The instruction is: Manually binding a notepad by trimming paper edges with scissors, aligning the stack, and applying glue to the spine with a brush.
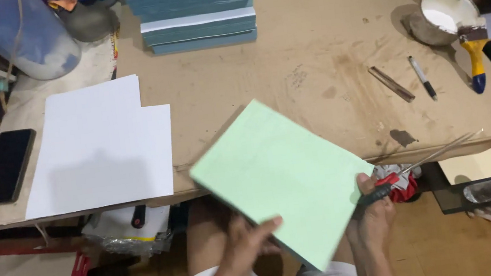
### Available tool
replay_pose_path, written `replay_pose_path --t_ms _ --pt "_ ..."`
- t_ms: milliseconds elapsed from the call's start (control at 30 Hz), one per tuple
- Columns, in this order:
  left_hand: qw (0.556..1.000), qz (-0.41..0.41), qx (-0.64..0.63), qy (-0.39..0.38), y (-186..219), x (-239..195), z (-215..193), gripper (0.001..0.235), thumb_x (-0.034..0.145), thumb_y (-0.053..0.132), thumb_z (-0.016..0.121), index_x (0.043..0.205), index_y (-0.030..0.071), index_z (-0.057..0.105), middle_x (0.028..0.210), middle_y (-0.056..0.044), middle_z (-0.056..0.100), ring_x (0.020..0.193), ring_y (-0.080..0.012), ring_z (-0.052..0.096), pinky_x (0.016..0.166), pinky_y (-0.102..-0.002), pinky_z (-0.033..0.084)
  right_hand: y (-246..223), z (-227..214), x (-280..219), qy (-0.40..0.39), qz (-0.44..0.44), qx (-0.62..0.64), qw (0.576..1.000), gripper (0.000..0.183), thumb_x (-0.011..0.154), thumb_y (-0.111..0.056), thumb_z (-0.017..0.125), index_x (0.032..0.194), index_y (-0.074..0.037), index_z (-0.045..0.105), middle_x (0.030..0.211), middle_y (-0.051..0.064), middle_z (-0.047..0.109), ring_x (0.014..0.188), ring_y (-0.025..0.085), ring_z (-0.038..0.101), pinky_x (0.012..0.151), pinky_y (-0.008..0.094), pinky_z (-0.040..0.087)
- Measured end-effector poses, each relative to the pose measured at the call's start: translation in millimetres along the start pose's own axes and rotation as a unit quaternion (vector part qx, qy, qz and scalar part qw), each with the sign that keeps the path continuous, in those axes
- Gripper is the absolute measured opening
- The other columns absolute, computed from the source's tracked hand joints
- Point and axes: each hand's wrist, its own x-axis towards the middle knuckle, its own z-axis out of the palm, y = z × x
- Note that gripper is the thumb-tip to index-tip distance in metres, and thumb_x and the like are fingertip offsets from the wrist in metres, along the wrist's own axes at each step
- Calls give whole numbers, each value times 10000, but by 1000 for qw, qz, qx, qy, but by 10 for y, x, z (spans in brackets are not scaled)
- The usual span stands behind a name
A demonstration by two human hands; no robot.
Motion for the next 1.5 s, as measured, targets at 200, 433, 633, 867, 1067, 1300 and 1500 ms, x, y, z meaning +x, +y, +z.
replay_pose_path --t_ms 200,433,633,867,1067,1300,1500 --pt "979 140 123 85 842 1157 -559 535 817 205 762 1348 175 708 1135 -46 774 935 -174 713 798 -316 572 -135 -205 -61 -109 80 -253 958 553 820 -251 740 1302 15 694 1099 175 780 754 230 702 626 378 611" --pt "933 83 349 -3 2482 1660 -653 337 910 152 600 1208 53 723 1091 -102 753 904 -261 701 777 -347 518 -1387 484 305 -63 -28 -696 715 647 684 -312 890 1279 -121 722 1052 74 809 902 191 725 855 327 527" --pt "837 31 546 -23 2986 1939 -103 401 871 227 568 1240 171 715 1466 14 576 1331 -234 494 1091 -375 361 -1626 1093 1036 -87 -16 -784 615 815 852 -315 832 1473 22 426 1177 248 650 798 366 690 758 536 640" --pt "753 68 629 -182 2918 2280 511 307 700 75 521 697 157 226 752 23 268 671 -163 186 610 -376 140 -1531 1477 1633 -79 65 -843 528 747 841 -540 683 1407 -87 504 1333 286 639 1208 466 592 977 549 432" --pt "681 126 707 -143 2673 2178 837 172 617 24 425 613 134 294 651 -18 300 629 -196 270 530 -378 167 -1587 1428 1902 -63 -24 -865 498 480 878 -457 732 1147 -59 743 950 196 778 843 320 707 813 456 525" --pt "518 525 675 -28 1539 1962 610 559 958 400 592 1431 108 533 1457 -196 544 1384 -458 457 1116 -680 285 -1608 1246 2657 -108 -121 -855 492 264 792 -343 804 943 -127 802 824 157 756 754 317 667 617 458 456" --pt "599 338 725 -41 1451 1694 458 702 1004 606 151 1625 284 213 1710 -20 147 1564 -382 23 1202 -662 -57 -1365 1153 2903 -164 -16 -773 612 181 925 -107 774 805 -60 647 688 148 640 606 253 636 588 370 469"
